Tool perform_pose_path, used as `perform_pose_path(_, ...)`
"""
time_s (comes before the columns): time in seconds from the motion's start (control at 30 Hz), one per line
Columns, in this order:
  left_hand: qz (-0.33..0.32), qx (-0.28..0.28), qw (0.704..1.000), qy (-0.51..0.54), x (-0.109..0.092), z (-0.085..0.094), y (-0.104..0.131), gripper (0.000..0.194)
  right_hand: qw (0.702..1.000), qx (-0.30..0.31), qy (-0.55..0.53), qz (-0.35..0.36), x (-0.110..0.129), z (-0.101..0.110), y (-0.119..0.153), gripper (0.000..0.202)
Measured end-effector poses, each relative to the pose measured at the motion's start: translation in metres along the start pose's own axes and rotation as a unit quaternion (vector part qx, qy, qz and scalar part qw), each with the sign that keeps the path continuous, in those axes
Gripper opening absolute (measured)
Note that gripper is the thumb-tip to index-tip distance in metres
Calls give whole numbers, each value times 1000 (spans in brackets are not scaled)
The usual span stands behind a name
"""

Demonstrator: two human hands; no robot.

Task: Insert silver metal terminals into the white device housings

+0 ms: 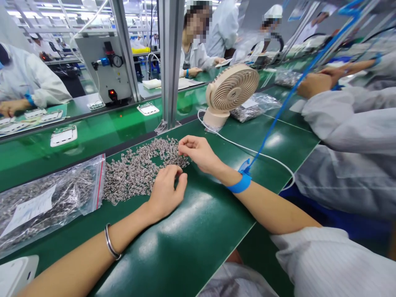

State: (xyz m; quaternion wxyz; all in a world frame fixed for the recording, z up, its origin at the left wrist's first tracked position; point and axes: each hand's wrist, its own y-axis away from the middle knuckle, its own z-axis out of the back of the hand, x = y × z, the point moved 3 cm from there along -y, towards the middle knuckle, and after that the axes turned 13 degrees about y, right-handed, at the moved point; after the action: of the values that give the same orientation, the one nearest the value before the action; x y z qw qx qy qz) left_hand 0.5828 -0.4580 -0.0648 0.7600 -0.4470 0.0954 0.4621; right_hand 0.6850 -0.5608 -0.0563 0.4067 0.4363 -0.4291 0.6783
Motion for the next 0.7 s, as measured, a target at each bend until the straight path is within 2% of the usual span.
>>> perform_pose_path(0.13, -150, 91, 983, -63, -18, -12, 15, 23, 1000, 2, -14, 14, -1, -3, 0, 5)
perform_pose_path(0.23, -217, 149, 960, -99, -30, -20, 26, 24, 999, 33, -19, 31, 2, -6, 4, 6)
perform_pose_path(0.33, -221, 164, 952, -131, -36, -23, 31, 22, 993, 110, 12, 49, 6, -10, 8, 23)
perform_pose_path(0.4, -218, 168, 951, -144, -41, -24, 33, 22, 990, 126, 26, 58, 8, -9, 9, 26)
perform_pose_path(0.57, -221, 186, 946, -149, -60, -26, 44, 25, 998, 38, 17, 54, 5, 4, 0, 16)
perform_pose_path(0.63, -224, 194, 944, -145, -68, -27, 51, 28, 997, -3, 61, 46, 2, 14, -7, 16)
perform_pose_path(0.7, -227, 197, 944, -136, -74, -27, 56, 31, 987, -12, 153, 37, 1, 27, -13, 18)
